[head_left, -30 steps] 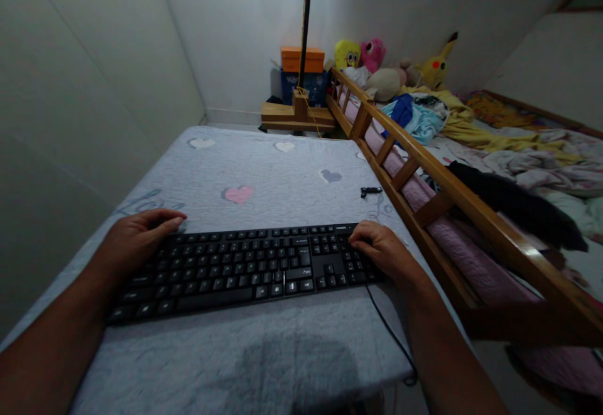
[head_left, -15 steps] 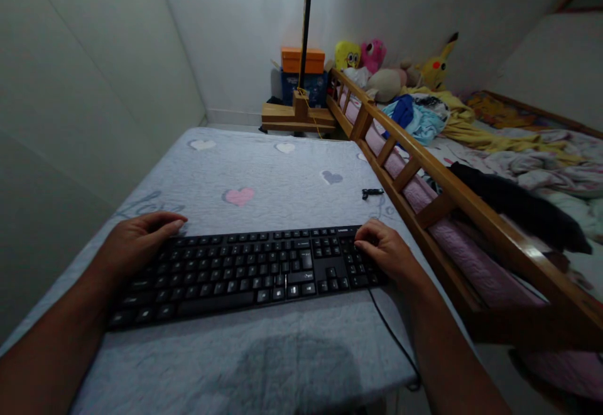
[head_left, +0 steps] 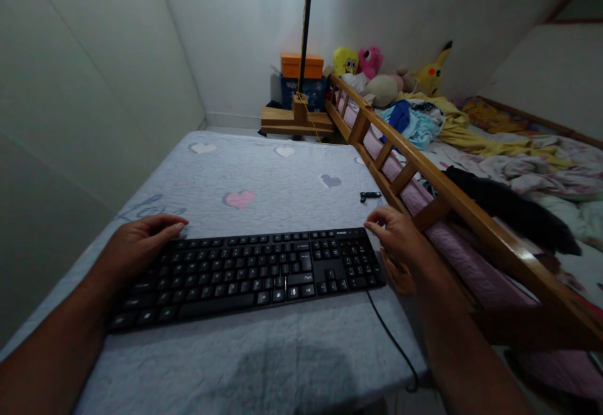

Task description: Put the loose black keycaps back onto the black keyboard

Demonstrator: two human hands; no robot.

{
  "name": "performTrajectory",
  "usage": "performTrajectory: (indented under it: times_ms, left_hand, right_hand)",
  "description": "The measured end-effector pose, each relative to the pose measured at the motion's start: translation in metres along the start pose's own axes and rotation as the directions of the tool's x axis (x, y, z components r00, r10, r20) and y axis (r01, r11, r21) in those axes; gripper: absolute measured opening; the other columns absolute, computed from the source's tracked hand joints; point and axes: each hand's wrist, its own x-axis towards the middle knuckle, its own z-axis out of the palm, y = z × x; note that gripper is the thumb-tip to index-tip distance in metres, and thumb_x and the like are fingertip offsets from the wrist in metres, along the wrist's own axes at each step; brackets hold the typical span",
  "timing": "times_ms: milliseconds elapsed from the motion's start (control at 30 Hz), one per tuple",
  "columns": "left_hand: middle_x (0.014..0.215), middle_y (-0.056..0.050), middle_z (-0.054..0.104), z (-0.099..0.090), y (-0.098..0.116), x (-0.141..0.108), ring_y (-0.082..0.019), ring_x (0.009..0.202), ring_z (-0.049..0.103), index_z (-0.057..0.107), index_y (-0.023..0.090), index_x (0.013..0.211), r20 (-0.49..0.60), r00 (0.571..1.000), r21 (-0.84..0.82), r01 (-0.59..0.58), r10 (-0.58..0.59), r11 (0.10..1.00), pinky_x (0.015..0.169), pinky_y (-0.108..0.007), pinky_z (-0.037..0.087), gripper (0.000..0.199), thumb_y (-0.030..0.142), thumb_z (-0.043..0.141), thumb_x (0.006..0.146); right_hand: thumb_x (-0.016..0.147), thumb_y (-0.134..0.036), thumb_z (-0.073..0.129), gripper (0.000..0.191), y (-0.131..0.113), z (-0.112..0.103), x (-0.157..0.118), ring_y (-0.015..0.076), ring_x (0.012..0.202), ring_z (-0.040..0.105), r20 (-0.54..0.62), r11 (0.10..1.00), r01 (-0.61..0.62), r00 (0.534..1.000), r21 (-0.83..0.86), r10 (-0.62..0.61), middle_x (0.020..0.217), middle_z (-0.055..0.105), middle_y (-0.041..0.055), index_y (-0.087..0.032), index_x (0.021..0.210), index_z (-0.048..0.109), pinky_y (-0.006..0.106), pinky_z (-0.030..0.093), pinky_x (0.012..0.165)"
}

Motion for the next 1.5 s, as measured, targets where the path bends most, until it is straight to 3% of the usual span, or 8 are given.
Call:
performTrajectory:
  times_ms: [133, 300, 500, 700, 933, 1100, 1333, 1500]
  left_hand:
    - [0.098, -0.006, 0.077, 0.000, -0.004, 0.002, -0.031, 0.097, 0.068, 0.074, 0.021, 0.095, 0.019, 1.000, 0.009, 0.004, -0.005, 1.000, 0.091, -0.039, 0.047, 0.050, 0.060, 0.065, 0.064]
    - [0.100, -0.007, 0.077, 0.000, -0.002, 0.001, -0.031, 0.097, 0.068, 0.075, 0.021, 0.093, 0.027, 1.000, 0.008, 0.005, -0.005, 1.000, 0.091, -0.039, 0.048, 0.049, 0.059, 0.066, 0.064]
    - [0.094, -0.006, 0.077, 0.000, 0.008, -0.002, -0.030, 0.092, 0.069, 0.076, 0.021, 0.088, -0.001, 1.000, 0.002, -0.008, 0.008, 1.000, 0.088, -0.039, 0.050, 0.050, 0.061, 0.065, 0.061]
    - [0.097, -0.007, 0.077, 0.000, 0.005, -0.002, -0.030, 0.095, 0.068, 0.075, 0.020, 0.093, 0.013, 1.000, -0.002, 0.020, -0.020, 1.000, 0.088, -0.038, 0.049, 0.051, 0.060, 0.065, 0.063]
    - [0.098, -0.007, 0.077, 0.000, 0.003, -0.001, -0.030, 0.096, 0.067, 0.074, 0.020, 0.093, 0.017, 1.000, 0.006, -0.001, 0.001, 1.000, 0.087, -0.037, 0.048, 0.049, 0.059, 0.065, 0.065]
    - [0.099, -0.007, 0.076, -0.001, -0.001, 0.001, -0.029, 0.096, 0.067, 0.073, 0.019, 0.096, 0.031, 1.000, 0.001, 0.001, -0.001, 1.000, 0.087, -0.036, 0.047, 0.050, 0.058, 0.065, 0.066]
    - [0.093, -0.005, 0.076, 0.001, -0.002, 0.000, -0.027, 0.091, 0.067, 0.074, 0.020, 0.092, 0.008, 1.000, -0.008, -0.015, 0.015, 1.000, 0.081, -0.034, 0.050, 0.049, 0.059, 0.065, 0.065]
    - [0.094, -0.005, 0.076, 0.001, -0.001, 0.000, -0.027, 0.090, 0.067, 0.074, 0.020, 0.094, 0.011, 1.000, 0.001, -0.005, 0.005, 1.000, 0.081, -0.034, 0.049, 0.050, 0.060, 0.065, 0.065]
  right_hand:
    - [0.078, -0.023, 0.061, 0.006, 0.023, -0.002, 0.038, 0.0186, 0.076, 0.060, -0.121, 0.981, -0.128, 0.986, -0.148, 0.110, 0.081, 0.067, 0.0036, -0.020, 0.075, 0.066, 0.030, 0.043, 0.073]
    - [0.078, -0.023, 0.059, 0.008, 0.044, 0.019, 0.070, 0.0187, 0.072, 0.060, -0.199, 0.952, -0.247, 0.957, -0.181, 0.210, 0.078, 0.070, 0.0053, -0.019, 0.076, 0.065, 0.030, 0.042, 0.070]
    - [0.075, -0.022, 0.063, 0.003, 0.052, 0.038, 0.082, 0.0178, 0.071, 0.060, -0.263, 0.922, -0.338, 0.922, -0.191, 0.283, 0.079, 0.070, 0.0059, -0.019, 0.076, 0.063, 0.027, 0.042, 0.068]
    - [0.073, -0.018, 0.062, 0.006, 0.046, 0.034, 0.080, 0.0191, 0.070, 0.059, -0.270, 0.920, -0.356, 0.913, -0.165, 0.305, 0.078, 0.069, 0.0067, -0.018, 0.079, 0.064, 0.028, 0.041, 0.065]
    - [0.076, -0.028, 0.064, 0.028, 0.005, 0.010, 0.045, 0.0169, 0.063, 0.061, -0.083, 0.971, -0.237, 0.969, -0.037, 0.233, 0.074, 0.070, 0.0018, -0.018, 0.101, 0.072, 0.028, 0.045, 0.063]
    - [0.082, -0.030, 0.062, 0.018, -0.025, 0.008, 0.007, 0.0210, 0.086, 0.067, 0.110, 0.984, -0.021, 0.994, 0.177, 0.002, 0.090, 0.074, 0.0057, -0.020, 0.087, 0.075, 0.032, 0.050, 0.080]
    - [0.085, -0.014, 0.062, 0.012, -0.028, 0.032, -0.009, 0.0195, 0.086, 0.065, 0.129, 0.991, 0.130, 0.983, 0.029, -0.133, 0.087, 0.070, 0.0054, -0.019, 0.087, 0.072, 0.033, 0.049, 0.082]
    - [0.086, -0.013, 0.064, 0.013, -0.023, 0.035, -0.009, 0.0210, 0.089, 0.063, 0.149, 0.981, 0.190, 0.972, -0.042, -0.182, 0.089, 0.069, 0.0062, -0.020, 0.090, 0.074, 0.034, 0.048, 0.084]
